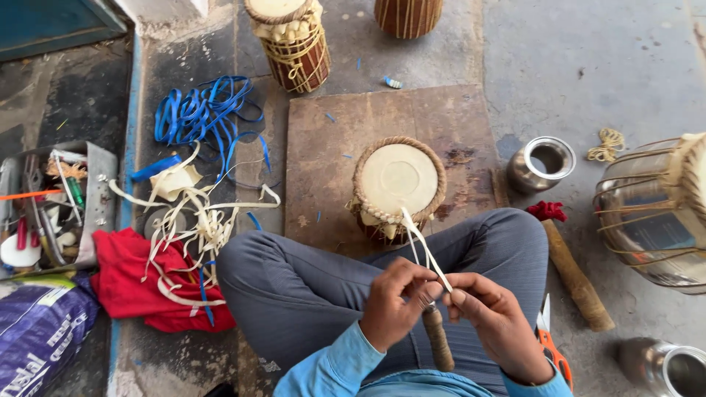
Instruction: The person sits cross-legged on the floor and uses a wooden mallet to hammer a white strip into the rim of a small drum. They repeatedly pull the strip taut and strike it to secure it around the drum's edge. The workspace contains other drums, blue straps, and tools.
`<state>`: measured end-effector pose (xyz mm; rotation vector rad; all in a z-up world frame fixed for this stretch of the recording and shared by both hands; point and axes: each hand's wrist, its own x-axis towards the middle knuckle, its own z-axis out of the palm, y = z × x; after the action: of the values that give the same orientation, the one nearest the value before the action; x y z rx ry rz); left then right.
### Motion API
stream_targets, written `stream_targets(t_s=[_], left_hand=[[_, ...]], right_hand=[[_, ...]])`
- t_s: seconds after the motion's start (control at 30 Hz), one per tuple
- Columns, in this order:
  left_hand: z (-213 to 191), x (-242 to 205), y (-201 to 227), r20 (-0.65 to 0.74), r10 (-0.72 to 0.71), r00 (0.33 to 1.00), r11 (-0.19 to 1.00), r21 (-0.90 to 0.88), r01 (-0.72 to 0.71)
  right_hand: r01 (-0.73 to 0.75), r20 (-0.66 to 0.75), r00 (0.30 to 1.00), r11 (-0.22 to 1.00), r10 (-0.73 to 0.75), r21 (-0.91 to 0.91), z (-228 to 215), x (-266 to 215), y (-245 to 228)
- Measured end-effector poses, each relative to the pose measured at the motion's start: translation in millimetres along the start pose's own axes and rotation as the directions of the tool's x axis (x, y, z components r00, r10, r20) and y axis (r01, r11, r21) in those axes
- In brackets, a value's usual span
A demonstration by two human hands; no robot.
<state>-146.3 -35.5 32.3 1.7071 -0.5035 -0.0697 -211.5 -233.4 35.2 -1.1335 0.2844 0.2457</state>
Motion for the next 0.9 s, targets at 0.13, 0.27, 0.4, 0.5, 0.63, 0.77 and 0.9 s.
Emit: stream_targets(t_s=[0.13, 0.27, 0.4, 0.5, 0.63, 0.77, 0.9], left_hand=[[-1.9, -4.0, 6.2, 0.116, -0.164, 0.98, 0.961, -0.207, 0.185], [2.4, 3.0, 7.8, 0.202, -0.321, 0.925, 0.891, -0.268, 0.367], [7.0, 11.1, 9.0, 0.11, -0.116, 0.987, 0.99, -0.071, 0.125], [9.6, 26.6, 5.4, -0.034, 0.068, 0.997, 0.995, 0.077, -0.065], [-27.5, 79.1, -26.3, -0.236, 0.185, 0.954, 0.909, 0.41, -0.075], [-40.7, 90.0, -40.3, -0.203, 0.391, 0.898, 0.77, 0.606, -0.199], [-38.5, 89.2, -48.2, -0.208, 0.312, 0.927, 0.811, 0.567, -0.146]], right_hand=[[0.139, 0.047, 0.99, 0.896, -0.132, -0.422, 20.8, -6.7, -13.2], [0.297, 0.073, 0.938, 0.674, -0.339, -0.676, 32.0, -4.9, -16.5], [0.23, -0.006, 0.968, 0.894, -0.252, -0.385, 18.6, 5.8, 0.6], [0.282, -0.024, 0.955, 0.927, -0.297, -0.246, 3.2, 6.6, 8.3], [0.222, -0.075, 0.955, 0.858, -0.288, -0.462, -2.7, 2.6, 17.1], [0.149, -0.059, 0.972, 0.787, -0.229, -0.599, 11.2, 1.5, 29.4], [0.06, -0.097, 0.981, 0.741, -0.167, -0.669, 20.4, 2.3, 36.5]])
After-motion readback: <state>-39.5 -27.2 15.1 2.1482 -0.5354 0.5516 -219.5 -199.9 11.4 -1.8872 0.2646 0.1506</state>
